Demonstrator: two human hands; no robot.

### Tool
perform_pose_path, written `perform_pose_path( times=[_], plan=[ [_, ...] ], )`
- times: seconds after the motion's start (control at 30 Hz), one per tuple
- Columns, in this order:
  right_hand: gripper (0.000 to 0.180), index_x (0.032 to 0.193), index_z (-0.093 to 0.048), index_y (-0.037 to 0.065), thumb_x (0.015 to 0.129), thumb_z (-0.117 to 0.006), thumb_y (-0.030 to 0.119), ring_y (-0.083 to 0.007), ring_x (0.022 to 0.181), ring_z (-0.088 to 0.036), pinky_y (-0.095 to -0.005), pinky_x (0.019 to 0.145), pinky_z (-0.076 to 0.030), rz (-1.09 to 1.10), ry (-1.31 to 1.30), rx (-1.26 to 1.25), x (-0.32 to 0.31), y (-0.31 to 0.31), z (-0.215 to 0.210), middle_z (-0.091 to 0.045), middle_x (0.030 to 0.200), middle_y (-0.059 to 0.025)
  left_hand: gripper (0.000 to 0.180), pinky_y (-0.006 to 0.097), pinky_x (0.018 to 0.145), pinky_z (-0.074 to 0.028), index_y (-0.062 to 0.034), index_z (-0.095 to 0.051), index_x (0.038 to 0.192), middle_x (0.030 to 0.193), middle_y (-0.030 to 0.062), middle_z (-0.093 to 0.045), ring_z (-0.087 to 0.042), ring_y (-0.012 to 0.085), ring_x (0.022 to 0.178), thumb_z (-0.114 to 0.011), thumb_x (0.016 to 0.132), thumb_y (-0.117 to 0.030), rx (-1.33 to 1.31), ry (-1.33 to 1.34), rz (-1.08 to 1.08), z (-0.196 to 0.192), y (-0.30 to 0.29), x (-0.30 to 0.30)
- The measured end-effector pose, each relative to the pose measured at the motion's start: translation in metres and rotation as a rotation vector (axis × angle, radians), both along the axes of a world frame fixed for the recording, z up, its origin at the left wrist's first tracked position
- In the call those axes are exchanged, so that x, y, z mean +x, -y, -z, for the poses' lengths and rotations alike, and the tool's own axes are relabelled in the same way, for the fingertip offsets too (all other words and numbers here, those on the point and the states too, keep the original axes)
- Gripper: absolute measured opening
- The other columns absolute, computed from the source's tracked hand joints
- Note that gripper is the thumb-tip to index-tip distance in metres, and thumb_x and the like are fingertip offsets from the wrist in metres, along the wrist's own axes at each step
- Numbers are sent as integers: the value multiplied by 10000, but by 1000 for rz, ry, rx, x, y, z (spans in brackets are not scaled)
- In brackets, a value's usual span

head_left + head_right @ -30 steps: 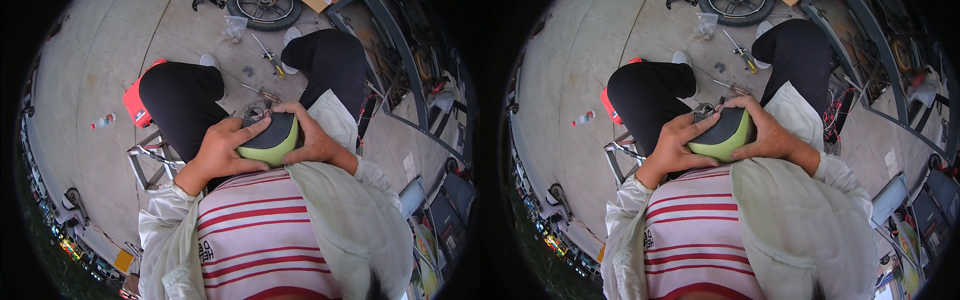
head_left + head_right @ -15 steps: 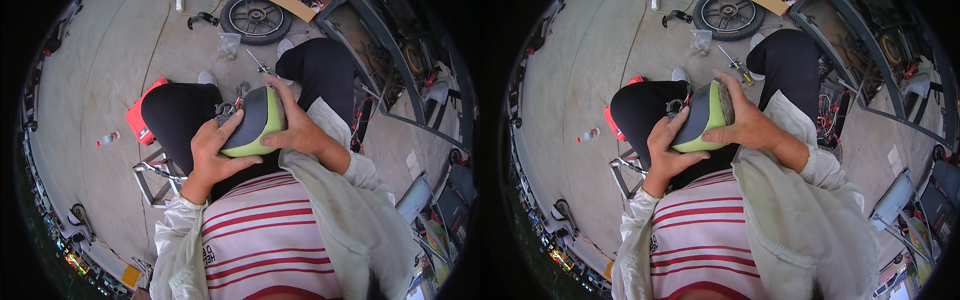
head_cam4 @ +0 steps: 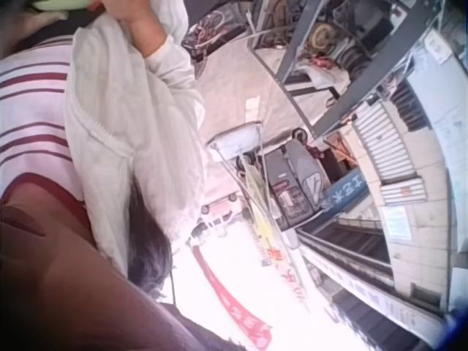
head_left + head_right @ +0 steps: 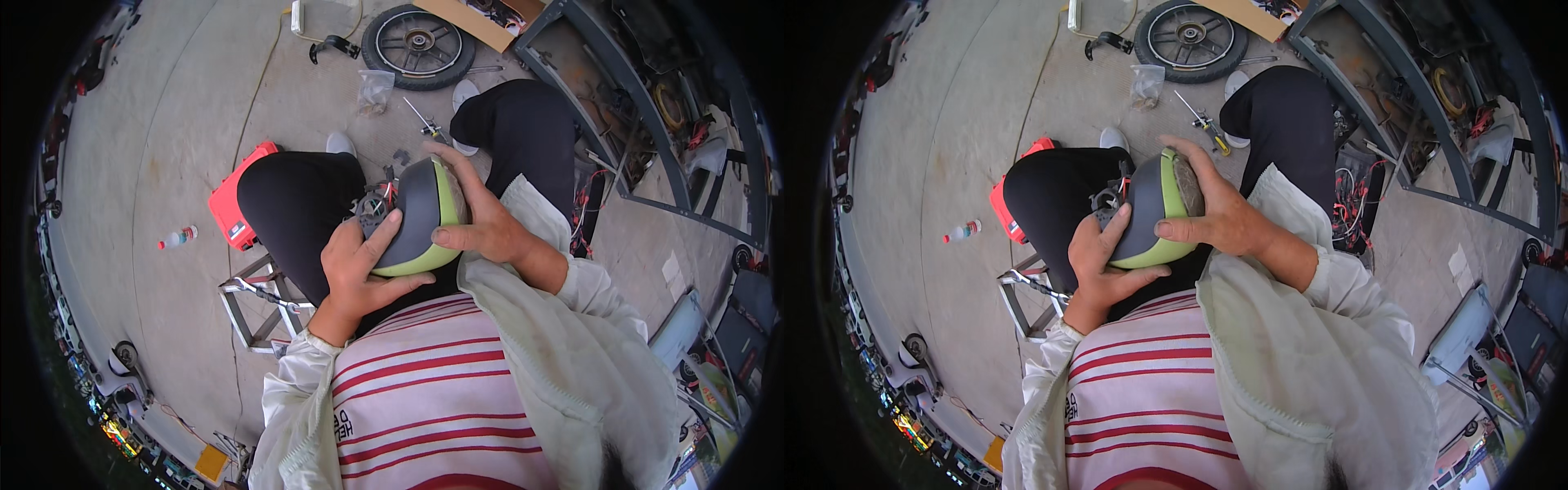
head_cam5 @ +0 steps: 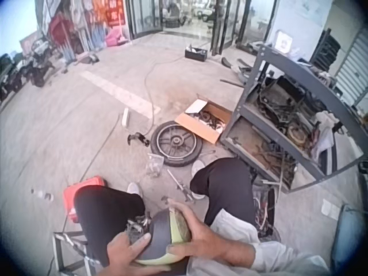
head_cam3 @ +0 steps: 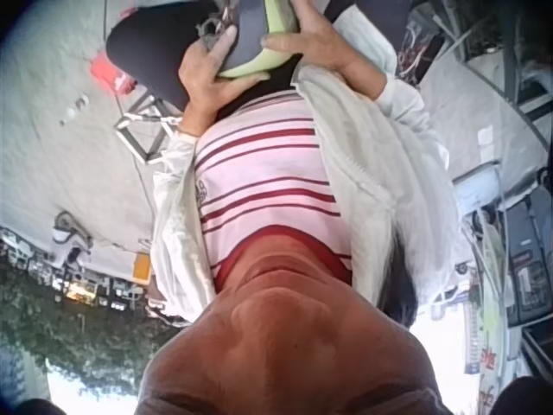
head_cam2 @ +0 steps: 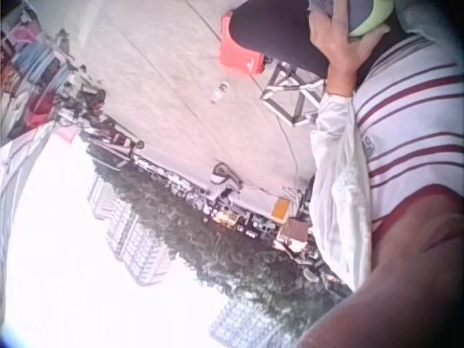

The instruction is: The person uses a screwdriver to tighten a screw on a small motor housing, then fits a lime-green plastic cover over the motor. They repeatedly adjust and press the cover to secure it in place.

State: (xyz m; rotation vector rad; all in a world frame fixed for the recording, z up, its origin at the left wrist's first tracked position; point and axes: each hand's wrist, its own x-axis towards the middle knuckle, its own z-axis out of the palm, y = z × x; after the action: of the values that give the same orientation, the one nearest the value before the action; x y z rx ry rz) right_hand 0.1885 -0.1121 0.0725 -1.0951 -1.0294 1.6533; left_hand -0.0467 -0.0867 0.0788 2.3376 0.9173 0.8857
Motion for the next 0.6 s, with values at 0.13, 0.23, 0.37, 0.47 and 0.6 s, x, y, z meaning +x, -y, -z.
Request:
perform_pose_path(
  times=[0.13, 0.23, 0.37, 0.47, 0.6],
  plan=[
    [1105, 1564, -202, 21, 751, -865, 366, -268, 1357, -417, -362, 1157, -312, 56, -59, -57, -7, 0, -1, -430, 1429, -167, 962, 384, 624, -463, -70, -646, 1315, 834, 132, -564, -545, 287, 694, -960, 510, -493, 138, 26, -14, 8, -3, -1],
    [1090, 1533, -241, 11, 733, -890, 369, -261, 1332, -440, -361, 1137, -345, 63, -34, -22, -7, -2, -2, -452, 1400, -166, 969, 394, 666, -500, -75, -635, 1331, 926, 174, -620, -600, 316, 752, -963, 517, -487, 152, 40, 9, 13, -3, -4],
    [1142, 1560, -224, 25, 675, -888, 310, -257, 1390, -379, -358, 1174, -277, 37, 47, 28, -9, -6, -11, -393, 1459, -150, 968, 464, 813, -537, -121, -576, 1395, 1101, 207, -664, -649, 395, 905, -958, 569, -450, 119, 171, 9, 27, 1, -5],
    [1123, 1532, -254, 9, 668, -908, 305, -304, 1350, -429, -391, 1144, -334, 119, 248, 192, -12, -5, 1, -432, 1419, -189, 931, 508, 1006, -450, -92, -534, 1429, 1310, 259, -526, -551, 413, 1164, -887, 683, -523, -93, 208, -28, 41, -2, -6],
    [1172, 1524, -240, -15, 654, -927, 365, -401, 1333, -434, -462, 1137, -347, 240, 577, 325, -19, -2, 6, -422, 1407, -259, 789, 487, 1097, -368, -47, -527, 1447, 1411, 271, -424, -460, 394, 1283, -752, 834, -491, -239, 144, -136, 16, -8, 7]
  ],
)
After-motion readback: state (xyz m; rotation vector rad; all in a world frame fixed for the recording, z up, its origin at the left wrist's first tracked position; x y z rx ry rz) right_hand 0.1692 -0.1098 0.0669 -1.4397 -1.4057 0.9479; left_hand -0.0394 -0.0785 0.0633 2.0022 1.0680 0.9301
